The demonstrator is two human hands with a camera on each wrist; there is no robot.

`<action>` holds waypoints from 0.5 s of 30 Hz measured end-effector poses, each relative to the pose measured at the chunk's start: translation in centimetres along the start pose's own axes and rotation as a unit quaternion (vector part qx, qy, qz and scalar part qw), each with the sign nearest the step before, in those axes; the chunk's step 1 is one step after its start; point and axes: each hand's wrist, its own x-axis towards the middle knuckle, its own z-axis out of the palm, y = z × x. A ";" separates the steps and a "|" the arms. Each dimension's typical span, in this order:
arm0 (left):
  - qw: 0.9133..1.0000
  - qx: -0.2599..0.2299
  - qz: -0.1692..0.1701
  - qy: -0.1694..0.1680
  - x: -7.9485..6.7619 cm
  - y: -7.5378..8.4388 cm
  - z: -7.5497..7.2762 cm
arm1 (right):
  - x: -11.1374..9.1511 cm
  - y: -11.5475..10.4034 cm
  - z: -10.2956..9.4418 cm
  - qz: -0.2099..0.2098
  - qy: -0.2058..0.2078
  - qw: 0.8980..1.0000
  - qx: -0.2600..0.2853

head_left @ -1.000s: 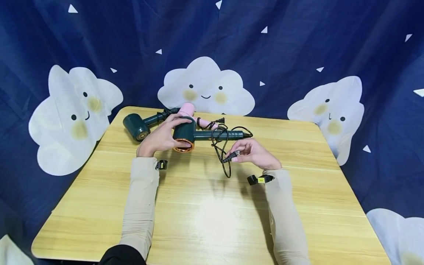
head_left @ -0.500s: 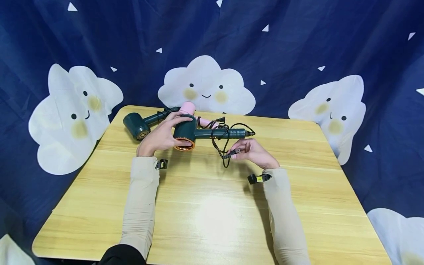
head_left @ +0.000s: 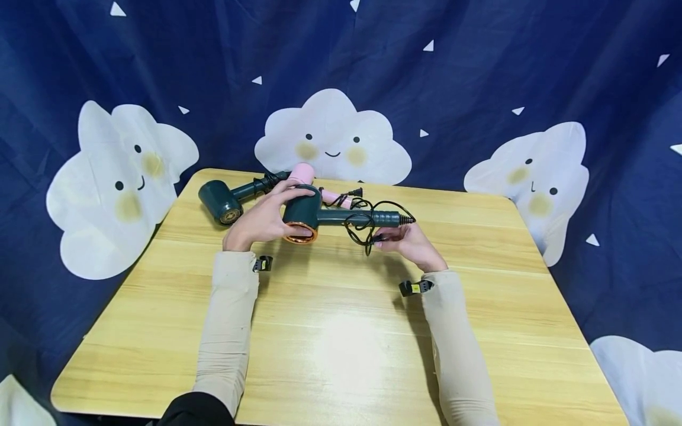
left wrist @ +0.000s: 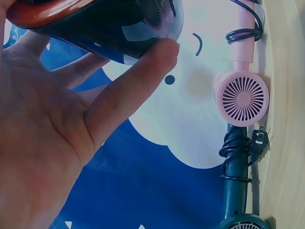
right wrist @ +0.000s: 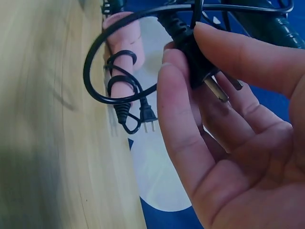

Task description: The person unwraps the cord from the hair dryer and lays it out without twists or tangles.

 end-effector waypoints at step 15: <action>1.000 0.004 0.024 -0.013 0.5 0.6 0.5 | 0.1 0.3 -1.4 -0.068 0.130 0.989 -0.007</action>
